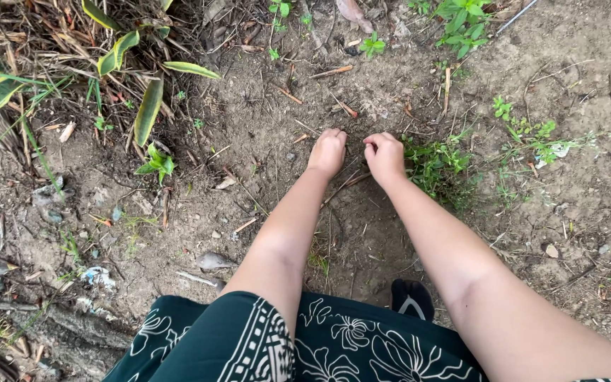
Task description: Picking weeds and small plants from a dirt patch in a garden area.
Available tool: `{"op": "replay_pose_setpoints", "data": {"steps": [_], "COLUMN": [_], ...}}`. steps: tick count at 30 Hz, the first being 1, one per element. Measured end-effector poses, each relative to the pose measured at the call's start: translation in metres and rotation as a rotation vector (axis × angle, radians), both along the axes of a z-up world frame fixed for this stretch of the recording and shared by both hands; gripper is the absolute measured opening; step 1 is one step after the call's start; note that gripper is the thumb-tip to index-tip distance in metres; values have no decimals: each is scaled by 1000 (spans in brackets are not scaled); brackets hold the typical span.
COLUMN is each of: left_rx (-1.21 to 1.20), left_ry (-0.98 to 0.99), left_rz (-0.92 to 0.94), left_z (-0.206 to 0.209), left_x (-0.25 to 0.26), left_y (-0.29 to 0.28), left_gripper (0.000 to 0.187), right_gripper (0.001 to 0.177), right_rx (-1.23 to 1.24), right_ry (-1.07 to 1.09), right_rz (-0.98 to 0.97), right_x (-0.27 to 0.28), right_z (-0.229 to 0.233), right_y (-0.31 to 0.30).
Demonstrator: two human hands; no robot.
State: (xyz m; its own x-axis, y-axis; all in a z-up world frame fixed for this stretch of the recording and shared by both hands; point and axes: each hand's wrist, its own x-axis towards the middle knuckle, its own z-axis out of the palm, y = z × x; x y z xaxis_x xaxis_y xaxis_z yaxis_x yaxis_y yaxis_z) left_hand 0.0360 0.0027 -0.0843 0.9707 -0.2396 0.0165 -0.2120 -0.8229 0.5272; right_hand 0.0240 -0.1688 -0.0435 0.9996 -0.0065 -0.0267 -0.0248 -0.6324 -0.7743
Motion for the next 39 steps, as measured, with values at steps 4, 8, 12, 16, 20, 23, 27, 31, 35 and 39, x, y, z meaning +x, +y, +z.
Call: {"op": "replay_pose_setpoints", "data": {"steps": [4,8,12,16,20,23,27,31,35,39], "left_rx": [-29,-69,-264,-407,-383,-370,-371,-375,-360,-376], "left_ry": [46,59,-6,-48,-55,-93,-124,-20,-30,-29], "left_rz": [82,129,266,457,664,703,729,792,797,814], "left_z": [13,12,9,18,20,10,17,28,28,36], "left_x": [-4,-7,-12,-11,-18,-27,-34,-38,-46,-46], "left_y": [-8,1,1,10,21,22,16,18,23,24], "left_gripper": [12,10,10,12,16,18,22,24,25,25], "right_gripper": [11,10,9,9,31,49,49,31,24,31], "right_rx": [-50,6,22,-73,-389,-608,-672,-635,-679,-659], "right_ry": [163,42,-52,-81,59,59,307,530,637,510], "right_rz": [-12,-1,2,87,354,450,356,351,379,443], "right_x": [-3,4,10,15,26,34,42,53,56,49], "right_z": [-3,-1,-19,2,44,53,41,21,9,30], "right_y": [5,8,2,9,29,48,68,74,70,60]}}
